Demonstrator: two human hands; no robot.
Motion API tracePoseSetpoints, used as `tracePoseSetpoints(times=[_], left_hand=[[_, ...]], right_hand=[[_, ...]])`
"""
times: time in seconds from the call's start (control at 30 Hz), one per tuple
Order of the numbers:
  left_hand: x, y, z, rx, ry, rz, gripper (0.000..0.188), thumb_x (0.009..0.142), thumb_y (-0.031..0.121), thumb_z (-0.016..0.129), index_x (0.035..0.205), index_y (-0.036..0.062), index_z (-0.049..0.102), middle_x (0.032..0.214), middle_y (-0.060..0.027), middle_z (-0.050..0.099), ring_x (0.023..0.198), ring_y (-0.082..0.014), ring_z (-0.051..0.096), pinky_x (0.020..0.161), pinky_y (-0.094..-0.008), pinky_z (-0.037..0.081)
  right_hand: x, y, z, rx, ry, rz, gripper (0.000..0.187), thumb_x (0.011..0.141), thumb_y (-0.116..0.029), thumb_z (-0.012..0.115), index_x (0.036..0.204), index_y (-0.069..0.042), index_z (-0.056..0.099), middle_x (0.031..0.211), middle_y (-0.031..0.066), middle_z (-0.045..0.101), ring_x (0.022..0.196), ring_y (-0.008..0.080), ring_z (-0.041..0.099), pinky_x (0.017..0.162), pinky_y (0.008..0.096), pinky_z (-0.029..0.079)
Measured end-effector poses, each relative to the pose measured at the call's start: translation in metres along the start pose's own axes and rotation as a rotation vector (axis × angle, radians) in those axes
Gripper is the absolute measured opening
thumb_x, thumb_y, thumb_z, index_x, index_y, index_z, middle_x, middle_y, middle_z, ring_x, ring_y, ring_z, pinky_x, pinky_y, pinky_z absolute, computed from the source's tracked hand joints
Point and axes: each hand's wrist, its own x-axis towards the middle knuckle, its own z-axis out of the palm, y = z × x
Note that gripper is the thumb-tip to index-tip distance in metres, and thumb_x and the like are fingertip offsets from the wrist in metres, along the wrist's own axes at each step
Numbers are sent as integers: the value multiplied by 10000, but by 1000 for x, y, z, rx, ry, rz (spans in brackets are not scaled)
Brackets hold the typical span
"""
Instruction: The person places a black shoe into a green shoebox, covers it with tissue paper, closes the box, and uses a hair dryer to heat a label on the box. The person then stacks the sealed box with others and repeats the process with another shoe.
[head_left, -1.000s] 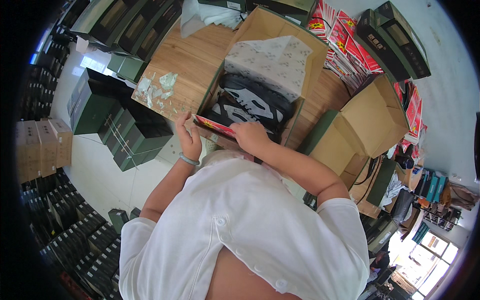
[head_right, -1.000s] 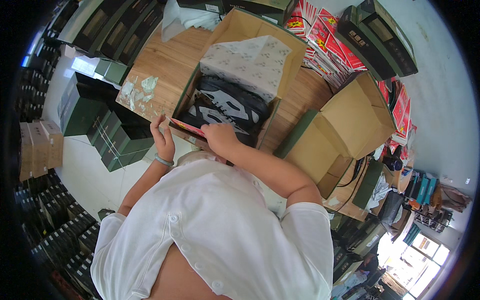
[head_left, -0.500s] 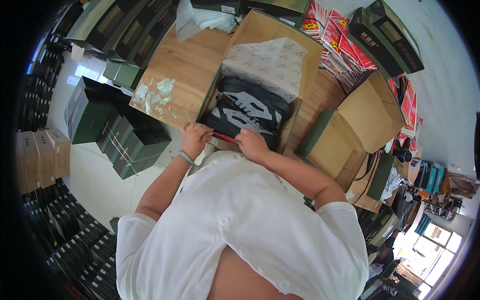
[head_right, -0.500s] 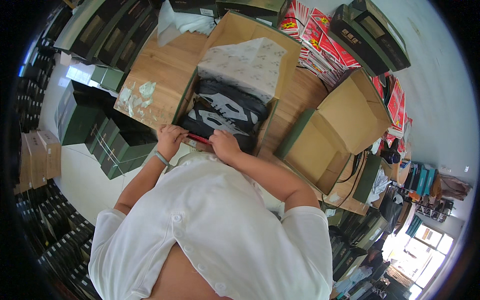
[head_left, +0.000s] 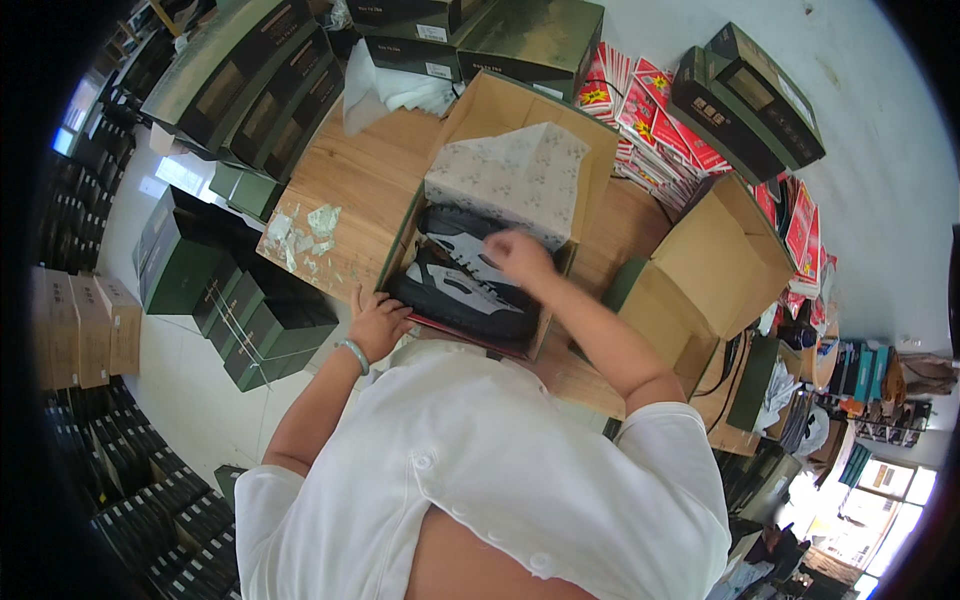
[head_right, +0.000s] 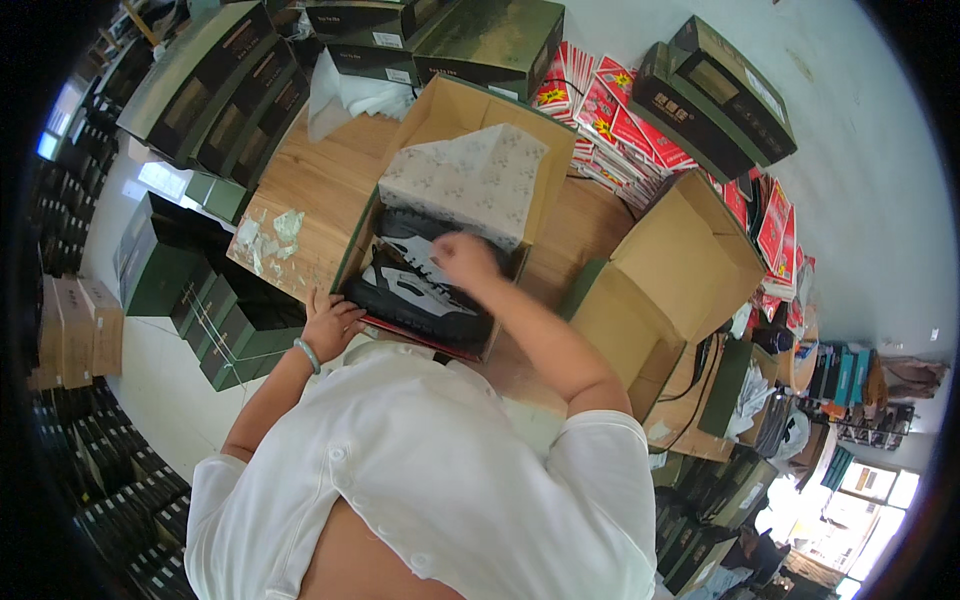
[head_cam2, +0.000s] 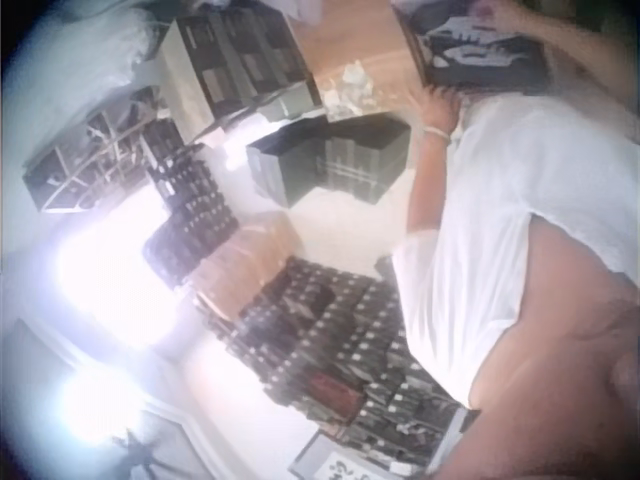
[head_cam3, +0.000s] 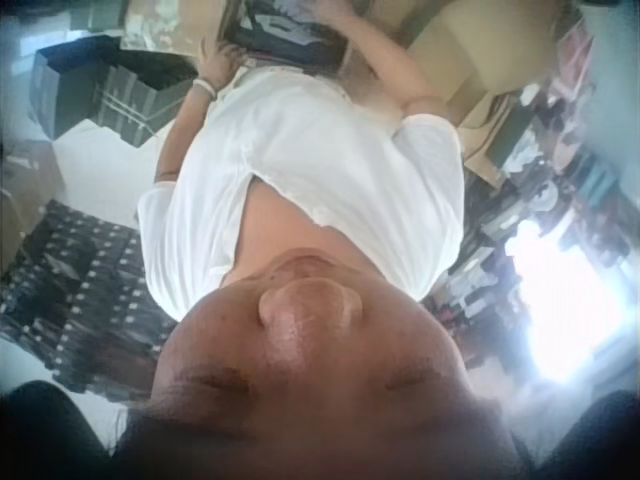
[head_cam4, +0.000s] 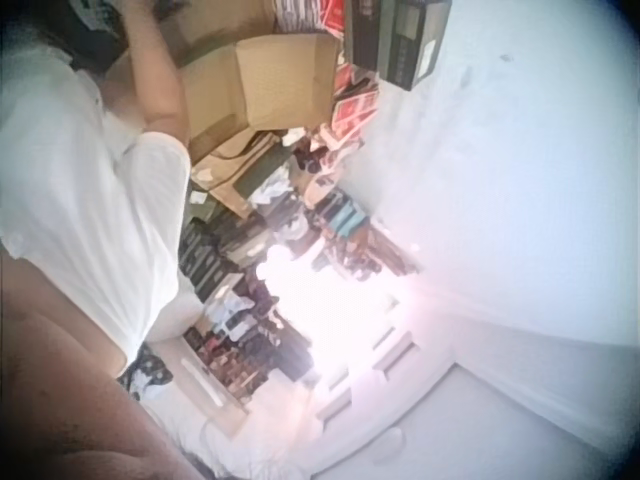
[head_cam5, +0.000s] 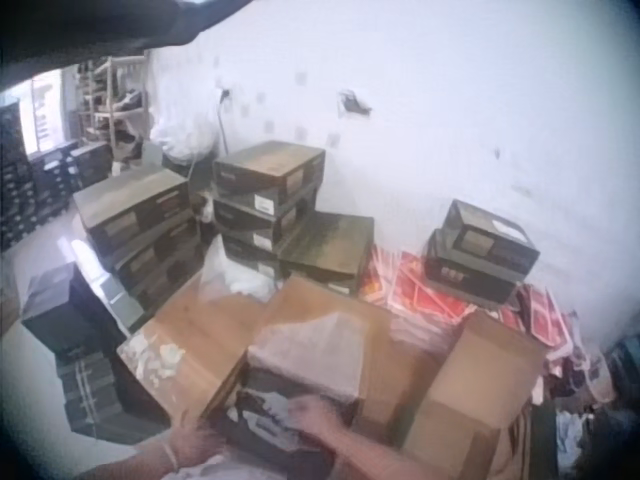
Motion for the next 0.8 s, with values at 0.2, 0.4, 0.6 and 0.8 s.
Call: tracePoseSetpoints(times=[0.2, 0.4, 0.6, 0.8], left_hand=[[-2, 28, -4, 7, 132, -159, 388, 851, 352, 656, 1210, 210, 619, 1261, -91, 498, 1236, -292, 442, 1119, -648, 125], [-32, 54, 10, -76, 316, -322, 447, 850, 252, 649, 1286, 209, 560, 1280, -105, 499, 1206, -310, 451, 1119, -618, 146], [-52, 47, 4, -549, 442, -549, 287, 929, 171, 583, 1209, 106, 599, 1170, -93, 587, 1101, -265, 539, 1048, -474, 340], [-6, 60, -55, -1757, 312, -858, 571, 1001, 521, 407, 1263, 31, 542, 1186, -141, 625, 1023, -232, 615, 949, -393, 466]], right_hand=[[125, 127, -58, -150, 550, 383, 425, 797, -245, 677, 1198, -107, 641, 1172, 163, 655, 1052, 367, 612, 910, 437, 470], [193, 114, -59, 281, 107, 246, 454, 846, -245, 653, 1267, -87, 595, 1328, 128, 577, 1147, 297, 570, 944, 429, 447], [170, 39, -44, 943, 272, 373, 459, 929, -248, 618, 1332, -39, 553, 1088, 66, 623, 1039, 161, 553, 859, 324, 430], [-31, -110, 10, 1154, -199, 163, 714, 958, -123, 561, 1513, 24, 137, 1140, 77, 559, 1041, 138, 533, 903, 269, 438]])
